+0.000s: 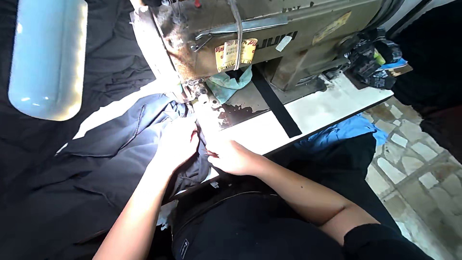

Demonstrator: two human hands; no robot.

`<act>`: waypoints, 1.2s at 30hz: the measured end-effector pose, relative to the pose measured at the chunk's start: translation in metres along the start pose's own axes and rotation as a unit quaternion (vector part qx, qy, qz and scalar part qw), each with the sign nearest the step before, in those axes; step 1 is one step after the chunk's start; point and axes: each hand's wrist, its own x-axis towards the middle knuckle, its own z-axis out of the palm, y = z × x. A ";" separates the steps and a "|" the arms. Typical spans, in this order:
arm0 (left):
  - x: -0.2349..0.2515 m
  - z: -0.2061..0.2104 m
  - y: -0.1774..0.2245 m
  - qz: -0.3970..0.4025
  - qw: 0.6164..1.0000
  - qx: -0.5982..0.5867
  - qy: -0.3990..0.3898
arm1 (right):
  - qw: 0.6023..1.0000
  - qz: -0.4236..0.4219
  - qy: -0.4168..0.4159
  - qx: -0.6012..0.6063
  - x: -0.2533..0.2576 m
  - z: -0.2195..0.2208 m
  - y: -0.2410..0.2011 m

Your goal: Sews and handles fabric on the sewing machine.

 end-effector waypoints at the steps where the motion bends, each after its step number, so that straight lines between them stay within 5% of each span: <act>1: -0.001 0.004 0.000 0.016 1.000 0.020 -0.005 | 1.000 -0.004 0.000 0.002 -0.001 0.000 0.001; 13: 0.005 0.018 0.005 -0.006 0.997 0.071 0.031 | 0.999 0.023 -0.001 -0.035 0.008 -0.002 -0.002; 26: -0.011 0.013 0.015 -0.011 0.999 0.016 0.025 | 1.000 0.008 0.009 -0.001 0.006 0.000 0.003; 36: -0.003 0.001 0.007 -0.090 0.994 -0.051 0.041 | 0.999 0.033 -0.003 0.002 0.011 -0.005 -0.003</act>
